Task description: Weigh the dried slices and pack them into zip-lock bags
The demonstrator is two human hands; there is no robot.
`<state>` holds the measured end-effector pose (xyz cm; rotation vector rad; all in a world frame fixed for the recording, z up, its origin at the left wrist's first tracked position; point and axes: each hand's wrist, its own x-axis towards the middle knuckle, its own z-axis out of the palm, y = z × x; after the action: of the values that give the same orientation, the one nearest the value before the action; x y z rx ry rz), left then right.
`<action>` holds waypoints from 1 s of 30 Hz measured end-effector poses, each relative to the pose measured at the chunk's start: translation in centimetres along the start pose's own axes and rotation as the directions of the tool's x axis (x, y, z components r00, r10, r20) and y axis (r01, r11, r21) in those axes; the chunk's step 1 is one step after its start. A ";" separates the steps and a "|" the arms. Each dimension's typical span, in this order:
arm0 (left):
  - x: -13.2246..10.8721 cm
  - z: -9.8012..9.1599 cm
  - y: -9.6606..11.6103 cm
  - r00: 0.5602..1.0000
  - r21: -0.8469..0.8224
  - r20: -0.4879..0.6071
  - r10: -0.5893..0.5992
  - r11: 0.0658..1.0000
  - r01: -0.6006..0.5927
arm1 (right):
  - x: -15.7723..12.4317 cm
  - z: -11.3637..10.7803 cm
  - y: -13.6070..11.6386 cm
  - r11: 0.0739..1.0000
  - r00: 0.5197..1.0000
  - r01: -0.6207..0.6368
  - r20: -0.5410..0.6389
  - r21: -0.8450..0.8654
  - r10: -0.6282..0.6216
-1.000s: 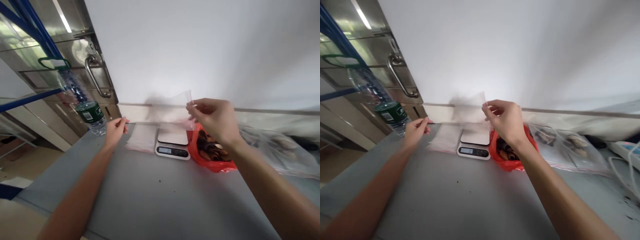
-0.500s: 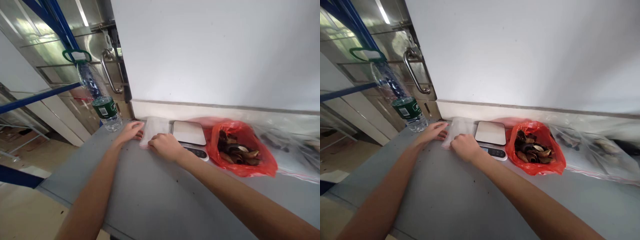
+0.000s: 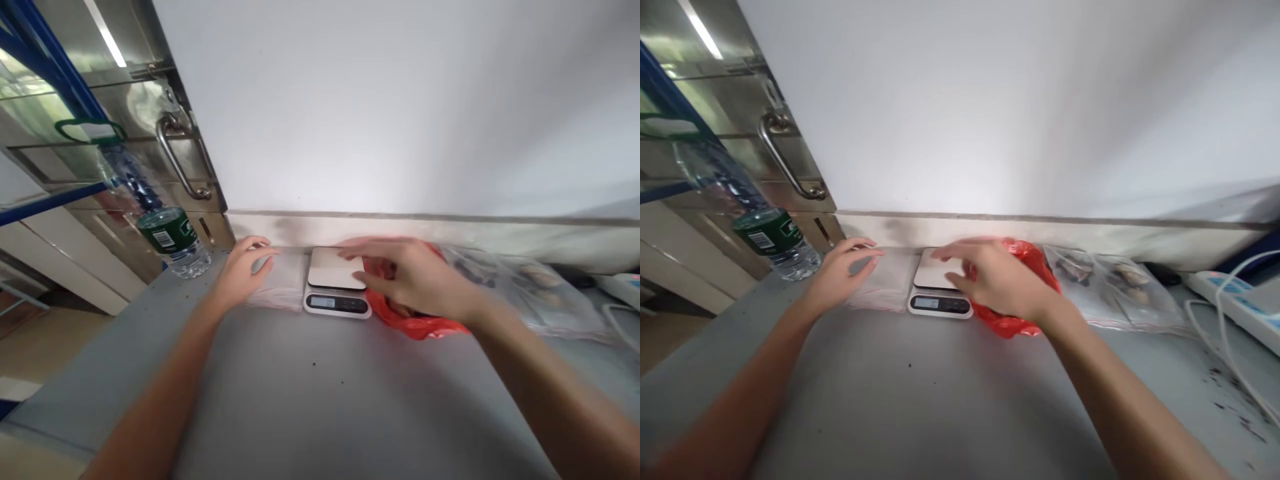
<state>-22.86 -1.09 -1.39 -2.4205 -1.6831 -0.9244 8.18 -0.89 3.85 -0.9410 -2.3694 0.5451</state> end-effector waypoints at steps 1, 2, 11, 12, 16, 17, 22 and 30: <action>0.4 0.2 1.2 0.998 -0.019 -0.020 0.060 0.998 -0.061 | -0.8 -1.5 0.6 0.997 0.995 -0.079 -0.068 -0.012 0.078; 0.9 0.6 2.6 0.991 -0.045 -0.037 0.125 0.991 -0.127 | -1.5 -2.9 1.2 0.989 0.979 -0.149 -0.142 -0.012 0.146; 6.2 4.5 13.3 0.895 -0.305 0.189 0.404 0.891 -0.338 | -5.6 -10.1 6.1 0.941 0.905 -0.323 -0.259 0.099 0.338; 6.7 4.8 14.0 0.890 -0.322 0.203 0.409 0.886 -0.334 | -5.9 -10.4 6.6 0.931 0.898 -0.356 -0.245 0.080 0.364; 7.6 5.8 16.1 0.871 -0.362 0.248 0.425 0.874 -0.324 | -6.6 -11.1 8.6 0.823 0.824 -0.555 -0.208 -0.117 0.526; 7.6 6.1 16.4 0.863 -0.358 0.268 0.428 0.876 -0.323 | -6.7 -11.1 9.0 0.775 0.794 -0.607 -0.187 -0.177 0.579; 7.3 6.9 16.4 0.826 -0.327 0.365 0.430 0.890 -0.319 | -6.9 -10.5 10.6 0.582 0.646 -0.722 -0.061 -0.374 0.761; 6.9 7.0 15.6 0.782 -0.348 0.388 0.487 0.864 -0.364 | -6.3 -9.2 11.6 0.554 0.640 -0.744 -0.163 -0.372 0.751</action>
<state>-4.66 0.92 0.79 -3.2141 -1.0320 -0.5407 23.45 3.96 2.73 -2.2042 -2.0146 0.3328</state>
